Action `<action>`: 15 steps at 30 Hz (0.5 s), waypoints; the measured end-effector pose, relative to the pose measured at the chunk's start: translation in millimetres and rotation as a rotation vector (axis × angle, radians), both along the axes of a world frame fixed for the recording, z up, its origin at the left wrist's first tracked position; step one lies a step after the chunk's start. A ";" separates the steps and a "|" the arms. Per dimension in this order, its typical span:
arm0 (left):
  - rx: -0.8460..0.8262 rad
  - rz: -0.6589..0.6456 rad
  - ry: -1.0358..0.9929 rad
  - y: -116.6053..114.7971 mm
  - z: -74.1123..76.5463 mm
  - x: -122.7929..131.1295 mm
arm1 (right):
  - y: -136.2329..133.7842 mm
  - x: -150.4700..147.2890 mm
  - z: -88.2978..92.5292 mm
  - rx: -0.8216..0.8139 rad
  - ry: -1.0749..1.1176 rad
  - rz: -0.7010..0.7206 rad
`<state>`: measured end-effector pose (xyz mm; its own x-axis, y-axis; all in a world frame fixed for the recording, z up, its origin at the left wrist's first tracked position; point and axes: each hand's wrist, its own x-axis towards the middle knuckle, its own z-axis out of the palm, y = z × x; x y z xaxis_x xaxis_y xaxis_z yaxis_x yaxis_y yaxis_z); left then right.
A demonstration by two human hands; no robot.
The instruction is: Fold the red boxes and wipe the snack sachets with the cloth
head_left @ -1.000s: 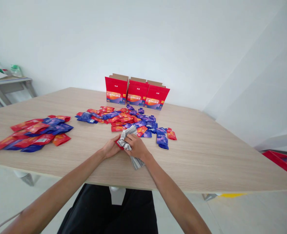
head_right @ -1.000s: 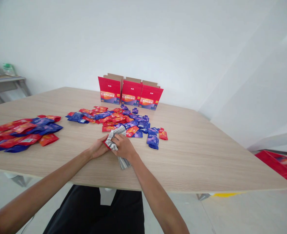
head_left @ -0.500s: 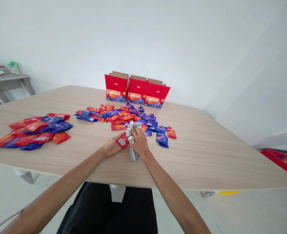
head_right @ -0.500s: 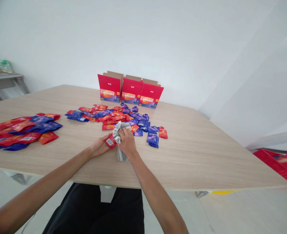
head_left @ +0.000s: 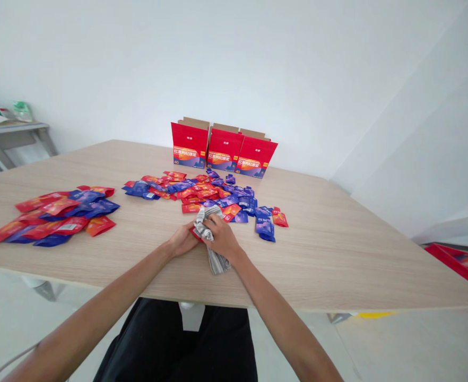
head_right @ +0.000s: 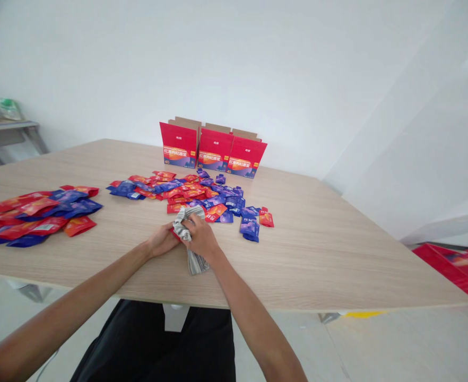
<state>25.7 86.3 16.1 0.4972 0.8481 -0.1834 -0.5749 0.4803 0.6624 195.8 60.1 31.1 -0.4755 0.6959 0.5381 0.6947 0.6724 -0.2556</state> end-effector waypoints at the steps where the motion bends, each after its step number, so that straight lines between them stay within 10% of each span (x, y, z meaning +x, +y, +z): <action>1: 0.008 -0.001 0.005 -0.2 0.3 0.9 | 0.0 1.2 0.1 0.003 0.029 -0.029; 10: -0.047 -0.013 0.042 5.1 -8.6 -6.9 | -3.9 -6.8 -4.2 0.002 -0.125 0.272; 15: -0.045 0.046 0.041 0.6 0.4 -3.6 | -1.5 -7.9 -4.7 0.008 -0.082 0.157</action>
